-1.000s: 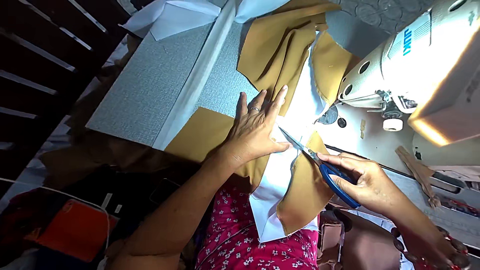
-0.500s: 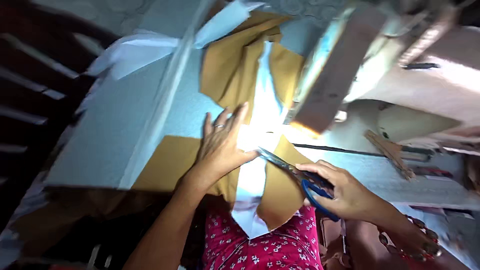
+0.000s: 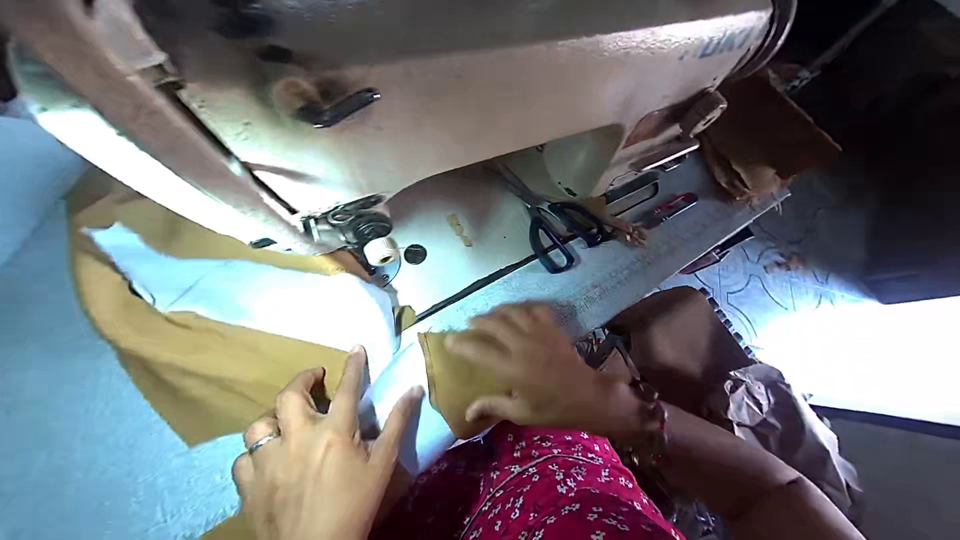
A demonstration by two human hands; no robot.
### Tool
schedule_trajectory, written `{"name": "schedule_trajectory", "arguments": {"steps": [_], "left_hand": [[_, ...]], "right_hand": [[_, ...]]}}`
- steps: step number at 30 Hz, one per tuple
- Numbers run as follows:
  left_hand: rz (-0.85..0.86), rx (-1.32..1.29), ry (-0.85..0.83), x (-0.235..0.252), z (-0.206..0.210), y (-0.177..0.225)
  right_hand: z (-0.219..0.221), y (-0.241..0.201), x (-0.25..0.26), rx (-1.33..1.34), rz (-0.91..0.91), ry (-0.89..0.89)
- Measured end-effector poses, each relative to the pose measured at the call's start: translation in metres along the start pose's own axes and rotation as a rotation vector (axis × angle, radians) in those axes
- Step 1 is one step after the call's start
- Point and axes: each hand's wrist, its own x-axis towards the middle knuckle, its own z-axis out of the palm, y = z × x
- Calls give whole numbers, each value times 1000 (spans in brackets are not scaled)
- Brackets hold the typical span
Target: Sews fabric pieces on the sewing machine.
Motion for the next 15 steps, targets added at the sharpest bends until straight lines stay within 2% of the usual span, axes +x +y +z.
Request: {"name": "schedule_trajectory", "arguments": {"steps": [2,4,6,8,10,12,13,15], "left_hand": [[129,-183,-183,10,-26,-19],[233,-253,-142,30,-36,-58],[192,-127,-35,50,-33,-96],[79,-4,-77,57,-23,-114],[-3,90,-58,44,-16,-101],[-67,233,-34,18,-18,-60],[-77,293,-25,5,-20,-37],[-32,315,-6,-15,-19,-2]], "right_hand": [[6,-1,-12,90,-85,61],[-6,7,-28,54,-124,166],[-18,18,-56,29,-146,231],[-28,34,-95,-22,-153,165],[-42,51,-133,-97,-82,-122],[-57,57,-146,-26,183,-558],[-59,60,-146,-17,228,-579],[-61,55,-133,-4,190,-294]]}}
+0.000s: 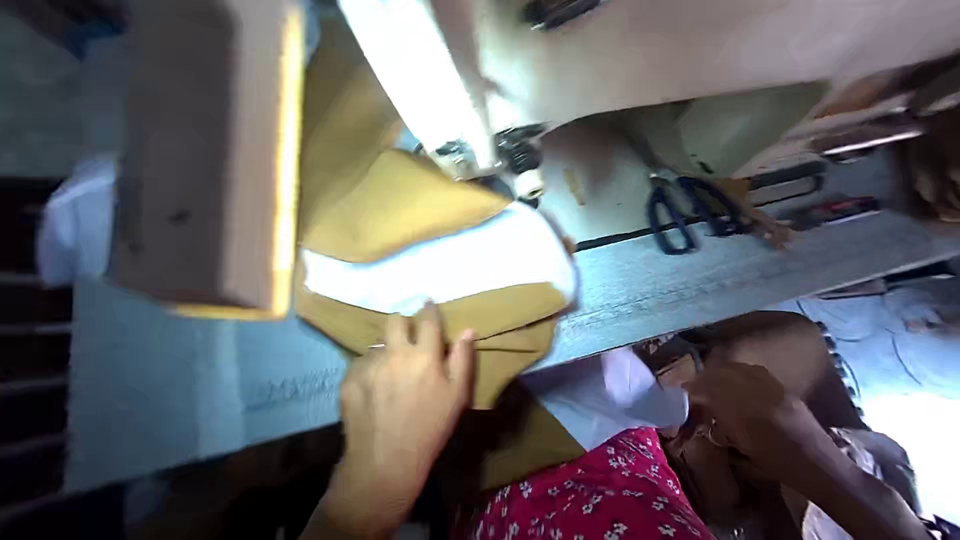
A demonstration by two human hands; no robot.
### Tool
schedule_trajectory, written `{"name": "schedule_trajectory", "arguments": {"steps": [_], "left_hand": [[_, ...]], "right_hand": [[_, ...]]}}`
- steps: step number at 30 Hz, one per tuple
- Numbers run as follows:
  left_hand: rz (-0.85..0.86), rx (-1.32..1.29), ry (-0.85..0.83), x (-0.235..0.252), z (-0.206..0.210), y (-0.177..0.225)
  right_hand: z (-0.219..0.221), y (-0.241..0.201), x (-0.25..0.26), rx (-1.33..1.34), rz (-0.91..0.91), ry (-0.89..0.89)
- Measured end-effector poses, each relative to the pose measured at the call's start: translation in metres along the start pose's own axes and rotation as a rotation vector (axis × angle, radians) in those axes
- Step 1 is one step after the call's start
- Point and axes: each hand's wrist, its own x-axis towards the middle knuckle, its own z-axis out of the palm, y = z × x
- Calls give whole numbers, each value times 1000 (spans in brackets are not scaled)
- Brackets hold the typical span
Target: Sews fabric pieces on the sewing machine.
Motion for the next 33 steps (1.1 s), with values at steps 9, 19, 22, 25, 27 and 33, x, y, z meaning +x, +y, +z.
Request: {"name": "schedule_trajectory", "arguments": {"steps": [9,19,22,25,27,33], "left_hand": [[150,-227,91,-7,17,1],[36,-401,229,-32,40,-35],[15,-441,389,-49,46,-47],[-63,-458,470,-91,35,-63],[-179,-517,206,-134,15,-69],[-416,-815,-404,-202,-11,-70]], "right_hand": [[12,-62,122,165,88,365],[27,-107,140,469,114,278],[35,-130,140,504,42,229],[47,-167,133,620,-210,167],[65,-189,124,687,-409,88],[95,-182,104,891,-327,-378]]}}
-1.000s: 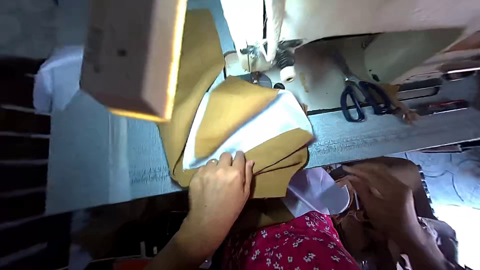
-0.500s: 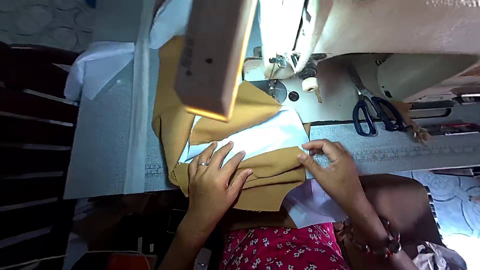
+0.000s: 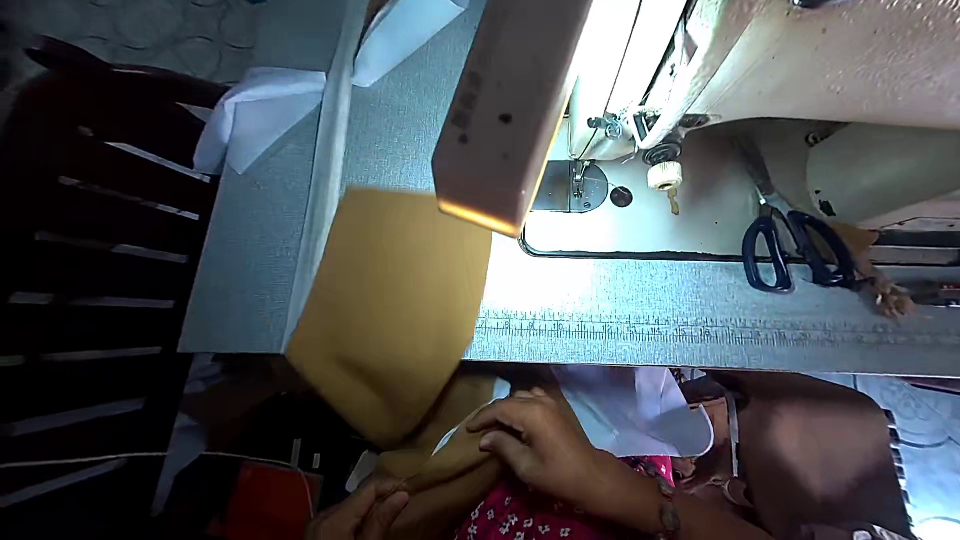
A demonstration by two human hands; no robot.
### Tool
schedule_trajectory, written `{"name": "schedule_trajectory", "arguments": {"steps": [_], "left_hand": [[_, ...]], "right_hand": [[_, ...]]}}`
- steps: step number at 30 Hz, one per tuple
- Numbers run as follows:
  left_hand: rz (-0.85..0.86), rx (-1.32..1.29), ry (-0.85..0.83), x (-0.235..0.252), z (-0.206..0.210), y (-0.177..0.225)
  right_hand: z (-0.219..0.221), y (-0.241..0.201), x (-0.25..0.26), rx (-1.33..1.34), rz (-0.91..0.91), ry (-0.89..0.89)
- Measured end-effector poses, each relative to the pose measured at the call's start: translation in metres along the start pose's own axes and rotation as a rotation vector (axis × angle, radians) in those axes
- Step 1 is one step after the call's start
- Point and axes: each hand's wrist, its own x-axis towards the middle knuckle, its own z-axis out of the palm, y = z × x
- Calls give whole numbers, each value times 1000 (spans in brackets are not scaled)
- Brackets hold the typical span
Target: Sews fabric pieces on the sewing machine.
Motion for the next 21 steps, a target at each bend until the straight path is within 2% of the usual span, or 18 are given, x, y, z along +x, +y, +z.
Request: {"name": "schedule_trajectory", "arguments": {"steps": [2,5,9,13,16,21], "left_hand": [[95,-105,52,11,2,6],[382,-131,185,58,21,9],[648,-318,211,107,22,39],[770,-258,329,126,1,60],[807,-131,401,133,-7,62],[833,-62,437,136,-9,59]], "right_hand": [[-16,-2,-8,12,-86,179],[-62,-25,-17,-43,-143,400],[-113,-48,-38,-77,-117,574],[-139,-50,-40,-43,-90,540],[-138,-47,-31,-62,-106,537],[-142,-47,-24,-172,-124,523]]}}
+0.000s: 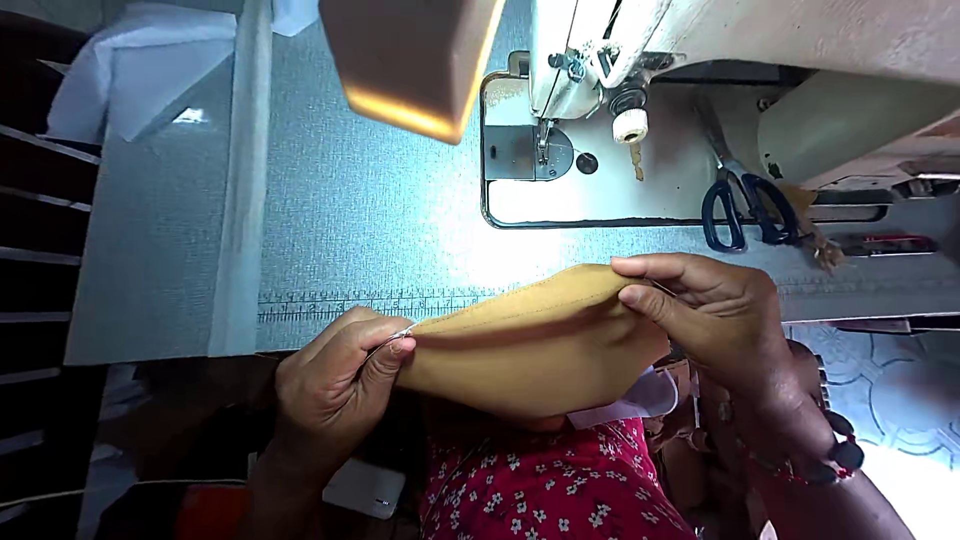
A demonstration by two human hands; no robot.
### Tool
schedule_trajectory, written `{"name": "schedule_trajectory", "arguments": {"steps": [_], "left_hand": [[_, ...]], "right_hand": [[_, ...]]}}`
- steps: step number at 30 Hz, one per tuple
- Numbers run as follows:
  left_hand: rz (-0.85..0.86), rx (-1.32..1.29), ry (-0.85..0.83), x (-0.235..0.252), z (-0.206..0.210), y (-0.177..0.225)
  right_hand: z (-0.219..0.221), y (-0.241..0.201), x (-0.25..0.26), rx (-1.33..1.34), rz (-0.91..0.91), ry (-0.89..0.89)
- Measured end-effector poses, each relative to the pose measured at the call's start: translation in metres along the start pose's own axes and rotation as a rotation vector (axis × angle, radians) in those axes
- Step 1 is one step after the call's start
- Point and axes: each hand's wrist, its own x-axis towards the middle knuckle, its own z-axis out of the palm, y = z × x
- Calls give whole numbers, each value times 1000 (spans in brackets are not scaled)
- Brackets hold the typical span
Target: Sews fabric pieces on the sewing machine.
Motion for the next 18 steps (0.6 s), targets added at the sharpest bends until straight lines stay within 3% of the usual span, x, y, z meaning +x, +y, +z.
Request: {"name": "schedule_trajectory", "arguments": {"steps": [5,8,11,12,14,18], "left_hand": [[40,18,-26,7,1,-3],[28,-188,-139,14,-8,4],[-32,-612,-410,18,-18,27],[-33,-639,-450,17,-11,29],[-89,-516,-386,9,14,24],[-189,-369,-231,-1,53,22]], "right_hand": [[-4,0,-1,-396,-222,25],[-22,-15,-15,-521,-249,-50],[-48,-26,-35,-336,-113,-255],[-53,-19,-40,-275,-79,-302],[-54,5,-46,-189,-21,-295],[-34,32,-47,2,166,-86]]}}
